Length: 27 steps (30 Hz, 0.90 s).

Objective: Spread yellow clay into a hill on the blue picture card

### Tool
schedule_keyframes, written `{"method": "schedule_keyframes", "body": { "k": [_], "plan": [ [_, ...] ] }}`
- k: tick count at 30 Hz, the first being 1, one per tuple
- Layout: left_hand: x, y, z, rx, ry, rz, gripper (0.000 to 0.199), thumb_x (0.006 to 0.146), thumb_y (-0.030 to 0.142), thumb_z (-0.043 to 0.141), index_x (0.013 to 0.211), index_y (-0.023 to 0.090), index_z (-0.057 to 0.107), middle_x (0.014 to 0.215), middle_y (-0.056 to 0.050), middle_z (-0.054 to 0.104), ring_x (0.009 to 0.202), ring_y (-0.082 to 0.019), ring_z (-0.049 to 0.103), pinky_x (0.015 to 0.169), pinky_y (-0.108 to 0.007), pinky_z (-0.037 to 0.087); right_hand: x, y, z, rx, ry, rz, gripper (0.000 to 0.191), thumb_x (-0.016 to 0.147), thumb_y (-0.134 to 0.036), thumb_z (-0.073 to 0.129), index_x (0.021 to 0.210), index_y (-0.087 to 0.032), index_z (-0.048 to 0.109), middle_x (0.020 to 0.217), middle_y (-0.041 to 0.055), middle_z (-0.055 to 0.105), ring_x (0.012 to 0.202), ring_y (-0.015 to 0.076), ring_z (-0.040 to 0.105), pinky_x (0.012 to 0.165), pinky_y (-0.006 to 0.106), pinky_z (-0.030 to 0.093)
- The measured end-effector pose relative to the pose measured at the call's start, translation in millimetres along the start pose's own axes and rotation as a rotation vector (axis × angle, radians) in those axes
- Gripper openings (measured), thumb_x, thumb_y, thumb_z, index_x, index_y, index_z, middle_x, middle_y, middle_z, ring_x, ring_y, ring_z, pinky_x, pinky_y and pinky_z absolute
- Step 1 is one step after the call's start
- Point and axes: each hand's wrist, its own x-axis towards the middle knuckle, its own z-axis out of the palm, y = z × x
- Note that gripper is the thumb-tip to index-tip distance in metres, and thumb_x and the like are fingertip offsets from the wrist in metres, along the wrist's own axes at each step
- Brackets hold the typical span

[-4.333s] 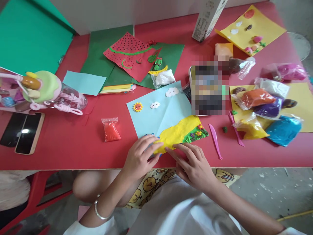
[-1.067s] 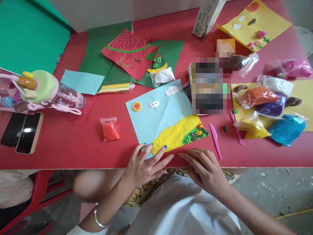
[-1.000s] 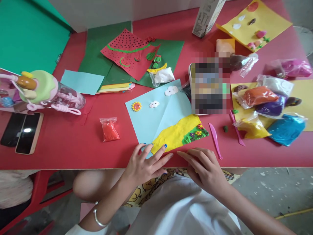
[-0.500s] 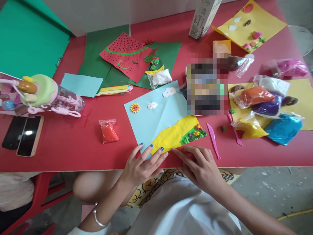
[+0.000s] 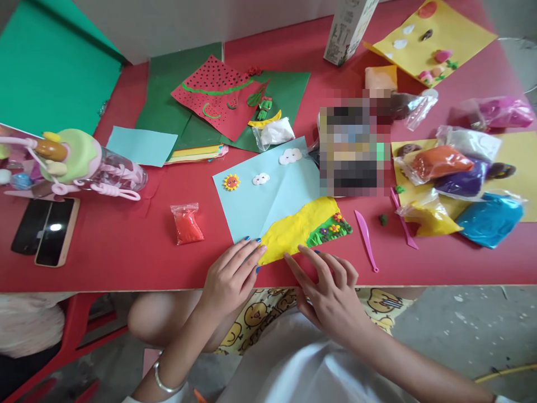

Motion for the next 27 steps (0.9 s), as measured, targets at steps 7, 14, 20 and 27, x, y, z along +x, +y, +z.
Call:
{"method": "schedule_keyframes", "body": {
  "k": [7,14,20,27],
  "plan": [
    [15.2,-11.9,-7.5,0.0,-0.092,0.036,0.043,0.094,0.014,0.049,0.136,0.02,0.055,0.125,-0.007,0.067,0.111,-0.019,0.062,0.098,-0.034,0.052,2.8,-9.6,-0.4,-0.02,-0.019,0.009,0.046,0.089,-0.028,0.055,0.133,-0.019,0.058,0.137,0.0129,0.055,0.12,0.028,0.044,0.103,0.044,0.028],
    [59.7,-37.2,-11.4,0.103,-0.341,0.251,0.055,0.096,0.023,0.052,0.148,0.037,0.039,0.154,0.003,0.042,0.145,-0.028,0.032,0.115,-0.048,0.035,1.0,-0.7,-6.0,-0.04,-0.005,0.054,0.047,0.088,-0.028,0.058,0.135,-0.027,0.056,0.138,0.0123,0.052,0.121,0.0304,0.044,0.101,0.048,0.031],
    [49.9,-3.5,-0.1,0.289,-0.264,0.071,0.051,0.098,0.043,0.047,0.148,0.033,0.041,0.15,0.001,0.048,0.113,-0.029,0.056,0.083,-0.04,0.052,4.8,19.2,-14.2,-0.053,-0.019,0.081,0.043,0.09,-0.026,0.056,0.132,-0.029,0.059,0.14,0.0135,0.047,0.121,0.0326,0.042,0.099,0.05,0.033],
    [74.7,-3.3,4.3,0.201,-0.219,0.238,0.048,0.102,0.023,0.037,0.149,0.023,0.039,0.151,0.001,0.047,0.137,-0.021,0.042,0.114,-0.04,0.034,2.9,32.7,-16.0,-0.059,-0.027,0.017,0.053,0.091,-0.027,0.053,0.144,-0.031,0.047,0.139,0.0129,0.046,0.121,0.0331,0.041,0.099,0.051,0.033]
  ]
}}
